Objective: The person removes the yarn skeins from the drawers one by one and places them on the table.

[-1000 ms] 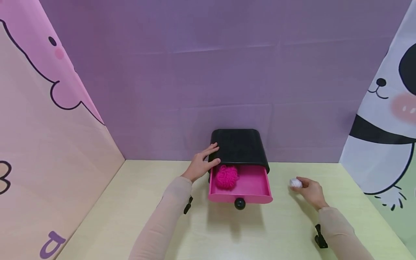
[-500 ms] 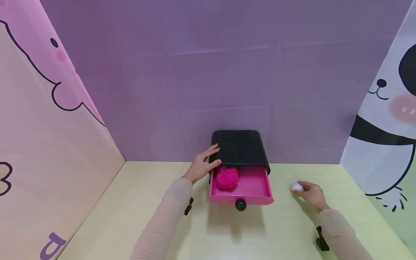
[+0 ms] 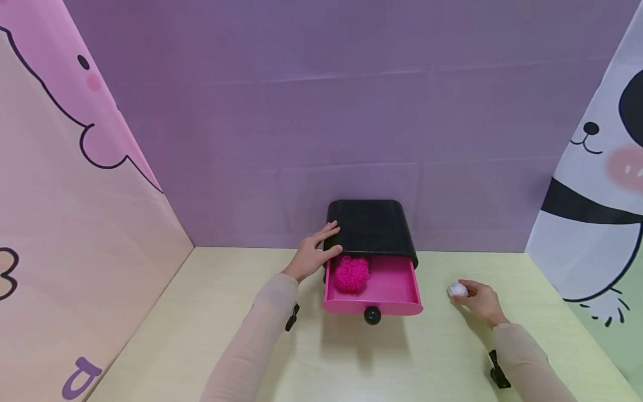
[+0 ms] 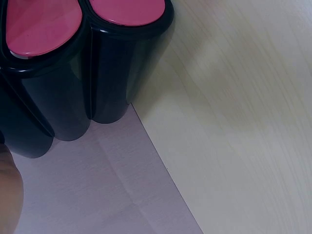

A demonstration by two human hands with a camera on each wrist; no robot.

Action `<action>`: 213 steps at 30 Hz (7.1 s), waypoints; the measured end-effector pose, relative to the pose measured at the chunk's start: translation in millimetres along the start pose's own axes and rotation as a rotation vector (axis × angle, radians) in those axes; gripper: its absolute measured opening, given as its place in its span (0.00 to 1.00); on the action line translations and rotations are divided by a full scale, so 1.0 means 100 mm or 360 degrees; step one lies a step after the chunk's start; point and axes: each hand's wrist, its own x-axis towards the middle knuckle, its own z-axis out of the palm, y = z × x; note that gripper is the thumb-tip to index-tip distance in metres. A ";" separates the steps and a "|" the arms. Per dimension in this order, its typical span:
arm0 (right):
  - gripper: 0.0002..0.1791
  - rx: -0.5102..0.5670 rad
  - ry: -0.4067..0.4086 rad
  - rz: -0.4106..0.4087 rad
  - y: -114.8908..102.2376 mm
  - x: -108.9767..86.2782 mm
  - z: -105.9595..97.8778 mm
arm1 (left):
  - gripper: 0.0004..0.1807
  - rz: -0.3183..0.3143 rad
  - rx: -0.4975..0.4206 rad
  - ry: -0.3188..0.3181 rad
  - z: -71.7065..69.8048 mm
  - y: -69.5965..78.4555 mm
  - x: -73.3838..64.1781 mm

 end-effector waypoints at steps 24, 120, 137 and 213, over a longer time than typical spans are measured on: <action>0.36 0.0012 -0.0115 0.0078 -0.06 0.02 -0.04 | 0.31 0.0014 0.0018 0.0053 0.03 -0.01 0.01; 0.34 -0.0518 -0.0540 -0.1116 -2.19 -0.12 0.59 | 0.30 0.0000 0.0007 0.0062 0.09 0.01 -0.02; 0.34 -0.0692 -0.0585 -0.1078 -2.21 -0.06 0.66 | 0.31 0.0001 -0.0039 0.0001 0.04 0.24 -0.10; 0.30 -0.0230 -0.0271 -0.0878 -1.99 -0.34 0.11 | 0.31 0.0021 -0.0067 0.0012 0.01 0.31 -0.18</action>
